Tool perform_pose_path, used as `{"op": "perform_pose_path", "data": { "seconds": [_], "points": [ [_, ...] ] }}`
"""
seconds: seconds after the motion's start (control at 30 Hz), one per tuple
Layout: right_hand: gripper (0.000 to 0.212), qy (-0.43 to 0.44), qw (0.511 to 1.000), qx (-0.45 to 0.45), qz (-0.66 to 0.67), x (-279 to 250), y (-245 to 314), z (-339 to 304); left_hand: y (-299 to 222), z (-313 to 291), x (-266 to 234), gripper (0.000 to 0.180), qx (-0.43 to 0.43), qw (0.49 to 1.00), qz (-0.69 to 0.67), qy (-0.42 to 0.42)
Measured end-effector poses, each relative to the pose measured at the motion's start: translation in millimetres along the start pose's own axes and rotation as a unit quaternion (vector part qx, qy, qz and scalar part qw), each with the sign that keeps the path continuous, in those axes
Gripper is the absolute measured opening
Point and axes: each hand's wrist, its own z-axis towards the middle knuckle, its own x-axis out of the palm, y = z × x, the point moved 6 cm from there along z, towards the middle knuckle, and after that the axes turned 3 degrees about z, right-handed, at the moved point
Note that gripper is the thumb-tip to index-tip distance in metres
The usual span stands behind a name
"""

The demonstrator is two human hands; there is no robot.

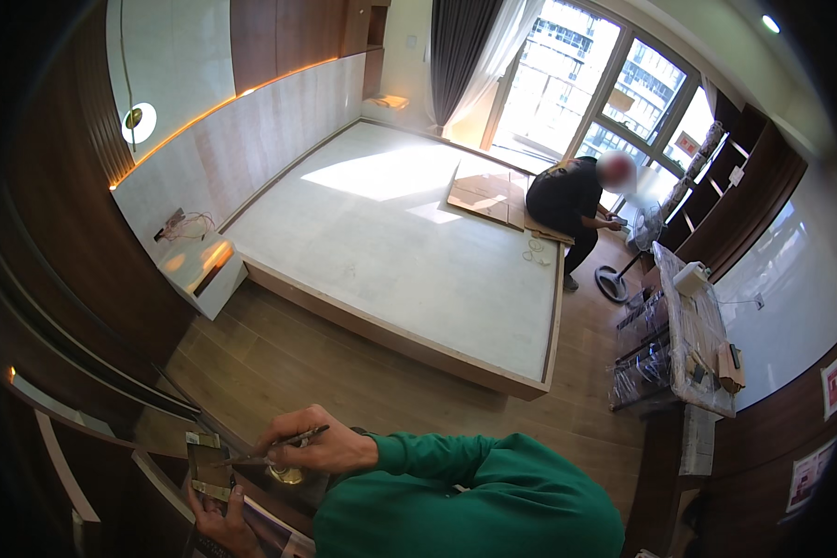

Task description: The person wipes the interior shelves and door of a wooden cabinet with a cloth, then uses a small brush to apply a substance to the edges of the shelves. The person handles a cloth, a small brush, and a container of the substance.

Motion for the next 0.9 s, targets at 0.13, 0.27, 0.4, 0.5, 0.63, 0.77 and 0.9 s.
{"op": "perform_pose_path", "data": {
  "seconds": [0.13, 0.27, 0.4, 0.5, 0.63, 0.77, 0.9],
  "points": [
    [0.021, -0.002, 1.0, 0.012, 0.005, -0.3, -2.2, 0.2, 1.3, 0.1, -1.9, 0.077, -0.004, 1.0, -0.01, 0.0],
    [0.021, -0.004, 1.0, 0.018, 0.003, -1.0, -4.6, 0.7, 5.3, 1.1, -3.4, 0.076, -0.008, 1.0, -0.012, -0.001],
    [0.02, -0.007, 0.999, 0.036, 0.019, -3.0, -9.5, -0.4, 6.2, 1.2, -3.3, 0.077, -0.009, 1.0, -0.013, 0.0],
    [0.023, 0.015, 0.992, 0.127, 0.019, -2.6, -17.7, -3.2, -1.1, -0.7, -1.9, 0.078, -0.017, 1.0, -0.011, 0.002],
    [0.023, 0.001, 0.995, 0.096, -0.025, -12.0, 1.9, 1.2, -11.9, 0.1, 3.1, 0.084, -0.046, 0.999, -0.021, -0.017],
    [0.022, -0.003, 0.988, 0.124, -0.093, -24.7, 18.6, 2.6, -20.8, 5.1, 9.5, 0.082, 0.013, 0.999, 0.034, -0.021],
    [0.024, -0.104, 0.99, 0.095, -0.012, -23.9, 18.0, 0.1, -31.6, 1.3, 2.4, 0.082, 0.078, 0.986, 0.131, -0.072]
  ]
}}
